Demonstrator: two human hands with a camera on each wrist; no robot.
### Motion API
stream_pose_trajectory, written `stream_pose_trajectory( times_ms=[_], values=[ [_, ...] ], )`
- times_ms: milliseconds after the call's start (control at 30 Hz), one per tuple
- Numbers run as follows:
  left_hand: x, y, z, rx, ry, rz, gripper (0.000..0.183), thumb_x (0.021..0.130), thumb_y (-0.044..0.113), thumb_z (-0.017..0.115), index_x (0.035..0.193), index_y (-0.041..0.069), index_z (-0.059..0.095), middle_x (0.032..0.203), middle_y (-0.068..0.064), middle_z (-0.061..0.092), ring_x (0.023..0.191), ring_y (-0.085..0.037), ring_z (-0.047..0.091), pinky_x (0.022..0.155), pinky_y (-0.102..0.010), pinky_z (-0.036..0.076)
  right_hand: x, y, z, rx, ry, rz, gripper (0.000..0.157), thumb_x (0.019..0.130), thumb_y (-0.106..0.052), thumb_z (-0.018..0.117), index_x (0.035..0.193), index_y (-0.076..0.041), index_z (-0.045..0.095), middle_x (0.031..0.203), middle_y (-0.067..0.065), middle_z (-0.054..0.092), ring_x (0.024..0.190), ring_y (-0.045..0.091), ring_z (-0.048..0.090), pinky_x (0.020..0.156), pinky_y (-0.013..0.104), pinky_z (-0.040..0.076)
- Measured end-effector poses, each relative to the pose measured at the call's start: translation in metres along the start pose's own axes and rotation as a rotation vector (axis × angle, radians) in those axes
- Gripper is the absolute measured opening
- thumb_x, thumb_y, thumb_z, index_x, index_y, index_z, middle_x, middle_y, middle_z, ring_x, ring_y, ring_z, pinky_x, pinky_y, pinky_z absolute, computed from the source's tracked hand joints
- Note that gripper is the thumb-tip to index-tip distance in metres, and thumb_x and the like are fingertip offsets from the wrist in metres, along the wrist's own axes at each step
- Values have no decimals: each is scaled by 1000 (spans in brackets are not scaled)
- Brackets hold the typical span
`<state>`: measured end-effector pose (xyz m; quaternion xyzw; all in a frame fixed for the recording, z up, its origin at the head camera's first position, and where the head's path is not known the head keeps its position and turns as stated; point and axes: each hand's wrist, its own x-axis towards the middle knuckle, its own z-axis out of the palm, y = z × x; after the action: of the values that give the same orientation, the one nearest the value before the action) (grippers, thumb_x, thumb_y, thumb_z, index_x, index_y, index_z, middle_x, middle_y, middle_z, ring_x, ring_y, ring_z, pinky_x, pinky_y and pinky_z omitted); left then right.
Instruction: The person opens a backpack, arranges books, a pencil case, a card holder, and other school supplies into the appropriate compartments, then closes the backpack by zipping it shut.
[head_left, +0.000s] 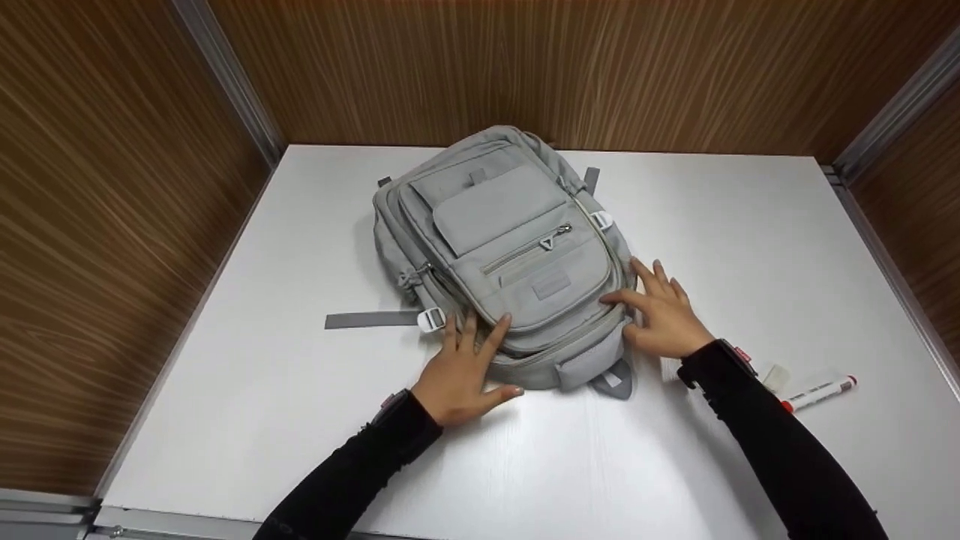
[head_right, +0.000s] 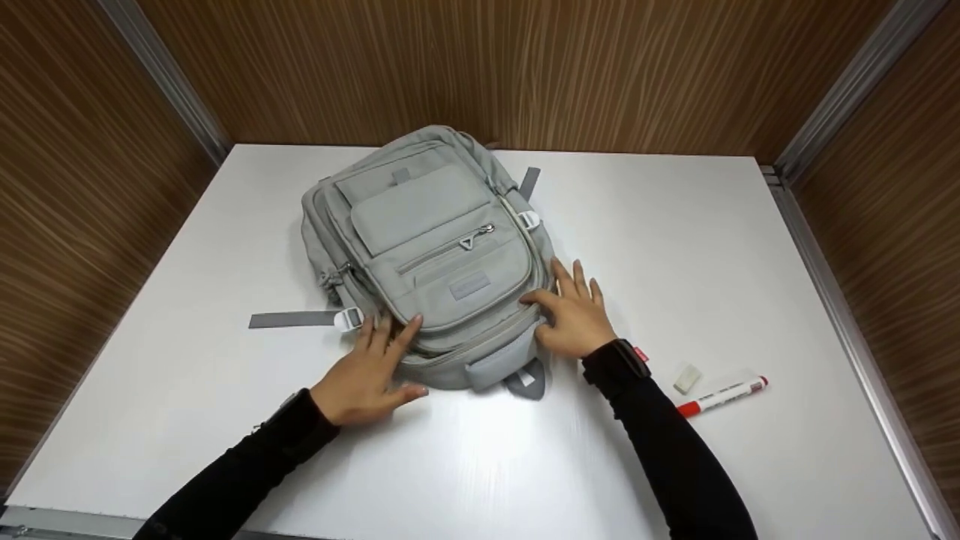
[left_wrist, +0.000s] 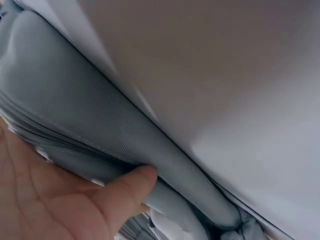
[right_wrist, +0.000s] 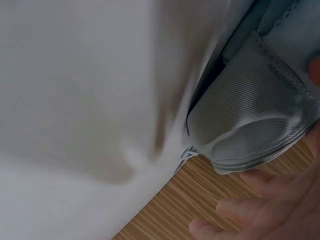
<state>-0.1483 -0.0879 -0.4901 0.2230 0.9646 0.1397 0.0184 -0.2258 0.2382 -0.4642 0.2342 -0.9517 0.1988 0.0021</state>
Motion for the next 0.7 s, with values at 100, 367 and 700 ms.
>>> stream_pose_trajectory(
  times_ms=[100, 367, 700],
  values=[
    [1, 4, -2, 37, 3, 14, 93, 72, 78, 31, 140, 31, -12, 140, -29, 13, 123, -54, 6, 72, -52, 47, 2, 2, -1, 29, 20, 10, 45, 73, -10, 53, 114, -28, 58, 146, 15, 11, 129, 42, -3, 99, 60, 0],
    [15, -27, -52, 7, 235, -11, 84, 79, 68, 36, 141, 32, -8, 117, -20, 52, 91, -34, 57, 61, -46, 49, 0, -44, 7, 115, 206, -174, 42, 76, -2, 50, 115, -17, 58, 139, 16, 30, 127, 39, 20, 98, 57, 16],
    [67, -100, -79, -34, 269, -128, 78, 84, 62, 35, 143, 25, 0, 147, -11, 7, 130, -38, 9, 103, -49, 13, -8, -115, 45, -96, 126, -456, 63, 80, -42, 59, 136, -23, 36, 143, 14, 22, 127, 39, 21, 97, 57, 21]
  ],
)
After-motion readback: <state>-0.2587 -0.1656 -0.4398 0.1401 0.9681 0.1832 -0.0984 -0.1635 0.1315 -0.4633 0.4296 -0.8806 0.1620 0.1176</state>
